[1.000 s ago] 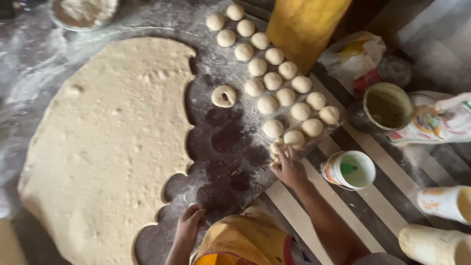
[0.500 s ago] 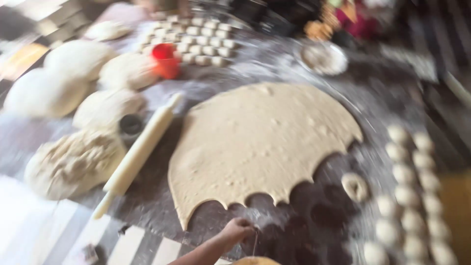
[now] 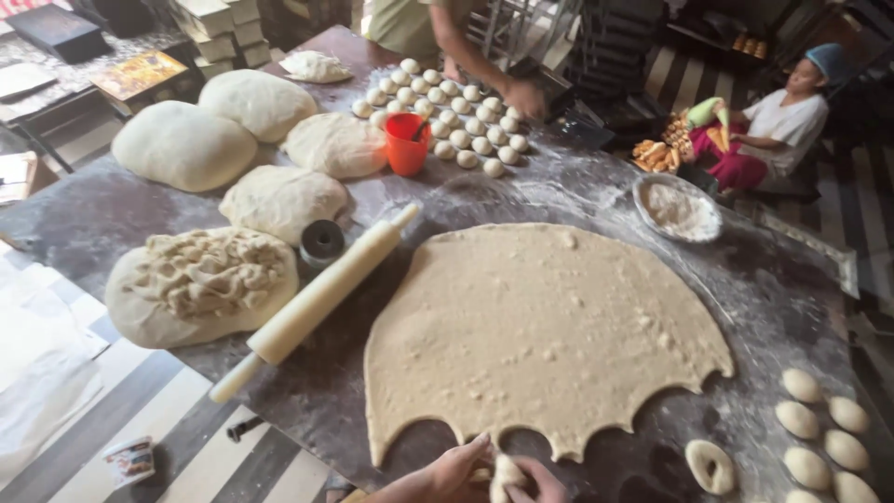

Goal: Rolling out dough with a rolling pin and cutting out circular donut shapes on a floured table.

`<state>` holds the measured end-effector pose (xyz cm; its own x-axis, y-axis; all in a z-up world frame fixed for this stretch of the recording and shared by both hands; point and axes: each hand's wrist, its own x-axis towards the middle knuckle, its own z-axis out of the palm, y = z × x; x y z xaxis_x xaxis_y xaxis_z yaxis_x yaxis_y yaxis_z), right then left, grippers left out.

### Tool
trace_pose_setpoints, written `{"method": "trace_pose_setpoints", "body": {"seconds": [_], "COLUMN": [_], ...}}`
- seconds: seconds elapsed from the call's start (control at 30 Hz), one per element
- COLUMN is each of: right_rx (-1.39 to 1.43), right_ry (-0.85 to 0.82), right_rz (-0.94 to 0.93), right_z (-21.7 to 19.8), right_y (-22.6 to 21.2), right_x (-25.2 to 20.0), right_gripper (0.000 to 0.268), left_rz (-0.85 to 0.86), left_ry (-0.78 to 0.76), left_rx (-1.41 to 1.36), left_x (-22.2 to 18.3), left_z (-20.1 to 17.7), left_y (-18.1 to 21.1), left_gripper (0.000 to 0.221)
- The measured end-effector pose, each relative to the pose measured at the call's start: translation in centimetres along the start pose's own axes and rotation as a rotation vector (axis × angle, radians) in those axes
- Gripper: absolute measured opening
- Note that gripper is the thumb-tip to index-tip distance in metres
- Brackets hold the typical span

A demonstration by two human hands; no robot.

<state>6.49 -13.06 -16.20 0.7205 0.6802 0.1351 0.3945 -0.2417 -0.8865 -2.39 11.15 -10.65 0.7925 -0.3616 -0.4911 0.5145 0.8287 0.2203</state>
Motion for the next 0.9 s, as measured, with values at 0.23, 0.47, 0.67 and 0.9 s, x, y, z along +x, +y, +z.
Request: {"method": "trace_pose_setpoints", "body": {"seconds": [0.23, 0.47, 0.67, 0.9], "right_rx": [-0.217, -0.173, 0.389, 0.536], "right_ry": [-0.016, -0.087, 0.072, -0.02], "right_rz": [0.476, 0.365, 0.535, 0.579], "right_z": [11.3, 20.4, 23.2, 23.0], "right_y": [-11.6, -6.3, -2.9, 11.7], "right_x": [11.4, 14.9, 14.0, 12.4], "right_gripper": [0.047, 0.044, 0.047, 0.048], "left_rz": [0.155, 0.163, 0.698, 0.706], "left_ry": [0.335, 0.447, 0.801, 1.65], "left_rx": [0.349, 0.333, 0.693, 2.002], "left_x": [-7.2, -15.6, -30.8, -31.4], "left_z": [-0.2, -9.6, -11.3, -28.6], "left_y": [7.1, 16.8, 33.2, 40.5], "left_gripper": [0.036, 0.021, 0.024, 0.063]}}
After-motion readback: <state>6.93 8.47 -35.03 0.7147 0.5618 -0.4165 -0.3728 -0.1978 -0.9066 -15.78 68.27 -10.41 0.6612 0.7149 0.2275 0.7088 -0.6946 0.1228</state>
